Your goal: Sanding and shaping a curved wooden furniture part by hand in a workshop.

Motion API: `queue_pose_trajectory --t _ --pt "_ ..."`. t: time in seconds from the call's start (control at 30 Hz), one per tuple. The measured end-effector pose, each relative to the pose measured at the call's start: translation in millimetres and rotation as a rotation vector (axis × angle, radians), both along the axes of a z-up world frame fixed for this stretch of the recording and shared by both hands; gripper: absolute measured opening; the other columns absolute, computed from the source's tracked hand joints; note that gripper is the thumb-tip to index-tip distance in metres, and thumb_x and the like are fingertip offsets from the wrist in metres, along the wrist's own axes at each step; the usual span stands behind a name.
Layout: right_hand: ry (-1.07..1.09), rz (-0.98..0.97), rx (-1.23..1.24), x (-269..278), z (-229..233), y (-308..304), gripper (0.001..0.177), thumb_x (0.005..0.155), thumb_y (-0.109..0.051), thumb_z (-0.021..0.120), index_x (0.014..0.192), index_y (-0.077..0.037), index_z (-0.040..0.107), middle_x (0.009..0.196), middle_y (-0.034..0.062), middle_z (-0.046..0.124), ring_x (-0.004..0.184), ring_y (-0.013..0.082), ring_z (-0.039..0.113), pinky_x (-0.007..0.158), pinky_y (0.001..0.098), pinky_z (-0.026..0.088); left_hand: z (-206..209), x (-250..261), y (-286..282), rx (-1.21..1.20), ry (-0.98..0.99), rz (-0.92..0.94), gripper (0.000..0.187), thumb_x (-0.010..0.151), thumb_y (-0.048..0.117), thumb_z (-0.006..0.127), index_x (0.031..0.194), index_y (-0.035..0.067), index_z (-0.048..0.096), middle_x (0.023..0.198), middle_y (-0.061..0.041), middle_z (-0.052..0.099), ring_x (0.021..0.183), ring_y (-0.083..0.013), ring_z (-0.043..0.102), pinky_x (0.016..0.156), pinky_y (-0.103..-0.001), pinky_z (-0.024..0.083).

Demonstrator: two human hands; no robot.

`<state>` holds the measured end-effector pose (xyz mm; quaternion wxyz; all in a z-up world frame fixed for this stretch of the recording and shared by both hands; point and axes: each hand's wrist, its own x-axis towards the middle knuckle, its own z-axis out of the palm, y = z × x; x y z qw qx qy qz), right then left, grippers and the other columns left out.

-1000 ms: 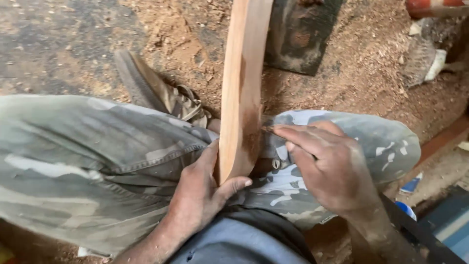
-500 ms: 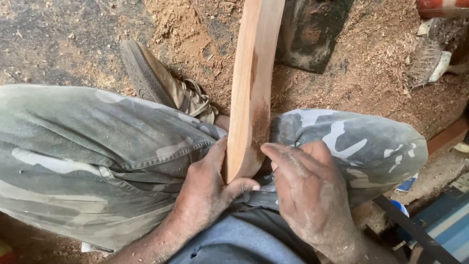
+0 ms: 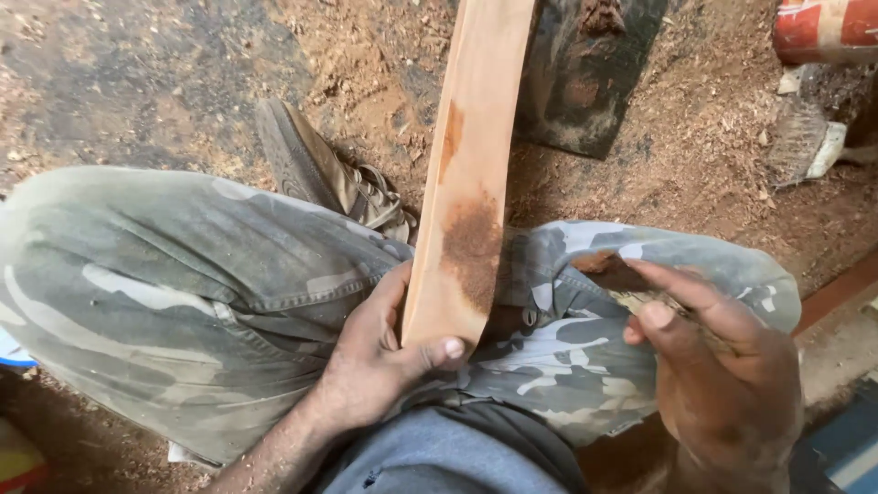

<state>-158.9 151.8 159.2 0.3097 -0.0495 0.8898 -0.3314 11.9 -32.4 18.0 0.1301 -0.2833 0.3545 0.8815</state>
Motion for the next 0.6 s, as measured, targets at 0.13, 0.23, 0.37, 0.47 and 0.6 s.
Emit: queue_pose_trajectory --t 0.13,0.23,0.37,0.47,0.6 --pt "-0.152 -0.13 -0.574 -4.7 -18.6 20.3 0.034 0.105 0.001 0.062 0.131 0.021 0.056 0.116 0.0337 0.068 0.098 0.0283 0.073 0.094 0.0392 0.063 5.4 5.0 -5.2 0.359 0.013 0.195 0.075 0.09 0.019 0.074 0.152 0.0 0.039 0.127 -0.012 0.065 0.113 -0.0162 0.064 0.098 -0.033 0.055" --pt "-0.159 -0.141 -0.546 -16.5 -31.0 13.9 0.032 0.099 0.001 0.059 0.128 0.015 0.06 0.124 0.0301 0.067 0.112 0.0329 0.073 0.103 0.0442 0.062 3.9 9.2 -7.8 0.401 0.048 0.277 0.076 0.092 0.025 0.074 0.154 -0.002 0.039 0.13 -0.011 0.064 0.118 -0.0149 0.062 0.103 -0.031 0.053" --pt "-0.027 0.387 -0.386 -57.0 -49.1 6.9 0.026 0.099 0.002 0.061 0.124 0.003 0.069 0.123 0.0221 0.072 0.107 0.0283 0.076 0.096 0.0364 0.065 -1.4 8.5 3.1 0.326 0.042 0.27 0.075 0.093 0.026 0.075 0.153 -0.003 0.041 0.129 -0.012 0.064 0.116 -0.015 0.061 0.101 -0.031 0.053" --pt "0.156 0.881 -0.28 -86.4 -58.0 -30.2 0.021 0.093 -0.004 0.075 0.112 -0.011 0.072 0.126 0.0095 0.075 0.112 0.0294 0.075 0.101 0.0368 0.061 6.8 -2.1 -3.6 0.027 -0.037 0.084 0.073 0.089 0.027 0.075 0.149 0.001 0.042 0.123 -0.011 0.068 0.112 -0.0147 0.065 0.096 -0.031 0.056" --pt "0.035 1.203 -0.392 -101.8 -75.6 -63.8 0.039 0.077 0.003 0.067 0.112 -0.013 0.074 0.123 0.0101 0.072 0.113 0.0317 0.066 0.099 0.0417 0.054 10.3 -5.1 -13.1 -0.191 -0.067 -0.088 0.073 0.085 0.027 0.076 0.147 0.004 0.044 0.12 -0.011 0.072 0.111 -0.015 0.069 0.097 -0.031 0.056"
